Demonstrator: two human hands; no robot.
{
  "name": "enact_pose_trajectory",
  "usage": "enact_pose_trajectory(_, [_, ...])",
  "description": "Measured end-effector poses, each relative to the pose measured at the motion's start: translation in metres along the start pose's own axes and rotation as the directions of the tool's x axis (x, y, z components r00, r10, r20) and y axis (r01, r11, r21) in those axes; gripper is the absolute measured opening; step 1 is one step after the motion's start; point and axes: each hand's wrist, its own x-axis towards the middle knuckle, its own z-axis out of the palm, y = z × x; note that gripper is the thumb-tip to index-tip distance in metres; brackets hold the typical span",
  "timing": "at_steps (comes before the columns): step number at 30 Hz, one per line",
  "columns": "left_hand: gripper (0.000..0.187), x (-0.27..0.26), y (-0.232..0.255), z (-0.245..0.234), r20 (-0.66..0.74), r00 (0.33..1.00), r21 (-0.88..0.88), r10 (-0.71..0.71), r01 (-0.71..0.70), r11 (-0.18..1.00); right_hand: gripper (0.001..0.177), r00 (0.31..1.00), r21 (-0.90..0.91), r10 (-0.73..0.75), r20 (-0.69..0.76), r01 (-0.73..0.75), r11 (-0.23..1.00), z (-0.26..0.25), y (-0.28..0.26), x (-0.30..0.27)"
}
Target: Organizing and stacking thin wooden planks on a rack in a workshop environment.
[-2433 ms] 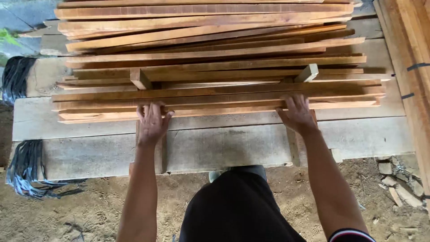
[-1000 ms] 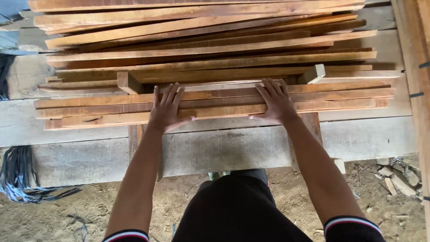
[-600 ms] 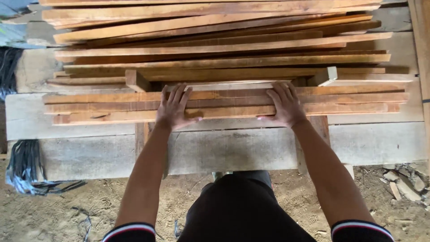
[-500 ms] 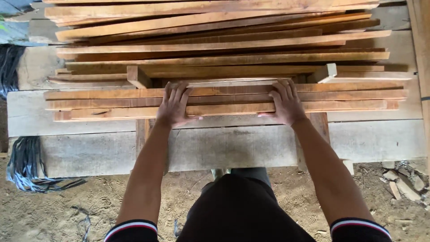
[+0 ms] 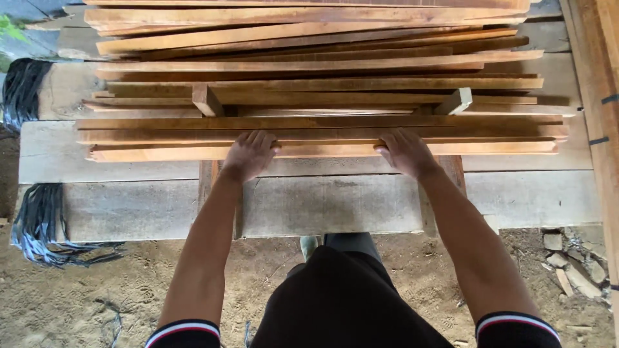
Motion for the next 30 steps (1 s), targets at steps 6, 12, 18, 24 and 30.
enact_pose_trajectory(6, [0.025,0.009,0.003,-0.024,-0.029,0.997,0.035,0.068,-0.067,0.997,0.045,0.997,0.016,-0.054,0.049,0.053,0.998,-0.001,0.004,-0.008])
enact_pose_trajectory(12, [0.063,0.013,0.001,-0.022,0.054,0.998,-0.038,-0.012,0.014,0.999,0.062,0.999,-0.028,0.011,-0.048,-0.013,1.0,-0.038,-0.008,0.029])
enact_pose_trajectory(18, [0.11,0.032,-0.007,-0.022,0.19,0.978,-0.136,-0.083,0.11,0.985,0.095,0.997,-0.033,-0.008,-0.07,0.006,0.999,-0.051,0.003,0.051])
enact_pose_trajectory(24, [0.129,0.045,-0.018,0.012,0.194,0.981,-0.055,-0.001,0.012,0.998,0.095,1.0,0.054,0.004,0.017,-0.005,0.999,-0.041,0.016,0.053])
enact_pose_trajectory(30, [0.122,0.049,-0.018,-0.002,0.151,0.988,-0.115,0.009,0.008,0.993,0.096,1.0,0.085,0.019,0.004,-0.019,0.996,-0.04,0.015,0.052])
